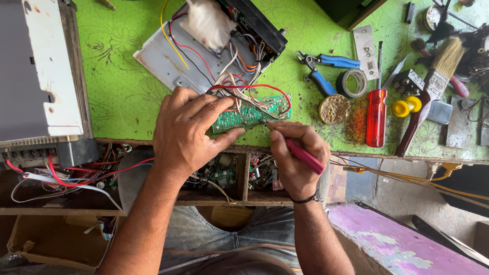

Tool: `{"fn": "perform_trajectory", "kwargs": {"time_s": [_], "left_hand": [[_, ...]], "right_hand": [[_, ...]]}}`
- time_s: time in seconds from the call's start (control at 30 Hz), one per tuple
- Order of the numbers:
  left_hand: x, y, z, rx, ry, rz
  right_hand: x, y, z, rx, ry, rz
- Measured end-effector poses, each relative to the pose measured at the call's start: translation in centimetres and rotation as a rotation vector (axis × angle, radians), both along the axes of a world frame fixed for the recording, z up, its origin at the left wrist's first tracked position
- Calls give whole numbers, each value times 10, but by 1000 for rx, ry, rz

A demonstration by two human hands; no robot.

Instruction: The person works on a green circuit board at a cluttered repair workbench. They unscrew components with a screwdriver, reposition the board, solder and desolder points on the board with a soldering iron, and probe the board with a small tool while a multimeter stays connected nearby.

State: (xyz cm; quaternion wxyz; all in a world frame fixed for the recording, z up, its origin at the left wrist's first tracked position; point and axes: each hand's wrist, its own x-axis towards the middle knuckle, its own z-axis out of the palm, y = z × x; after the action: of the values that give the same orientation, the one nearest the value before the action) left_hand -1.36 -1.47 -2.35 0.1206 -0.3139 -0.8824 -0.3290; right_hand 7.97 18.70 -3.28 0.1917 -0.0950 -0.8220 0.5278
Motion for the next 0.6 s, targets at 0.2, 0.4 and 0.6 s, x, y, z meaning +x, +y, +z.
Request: {"fn": "perform_trajectory", "kwargs": {"time_s": [0.2, 0.4, 0.6], "left_hand": [[0, -2, 1, 21, -5, -8], [0, -2, 1, 23, -8, -3], [1, -3, 1, 22, -12, -1]], "right_hand": [[-8, -1, -2, -248, -45, -57], [-8, -4, -5, -184, -3, -72], [-7, -11, -14, -10, 70, -142]]}}
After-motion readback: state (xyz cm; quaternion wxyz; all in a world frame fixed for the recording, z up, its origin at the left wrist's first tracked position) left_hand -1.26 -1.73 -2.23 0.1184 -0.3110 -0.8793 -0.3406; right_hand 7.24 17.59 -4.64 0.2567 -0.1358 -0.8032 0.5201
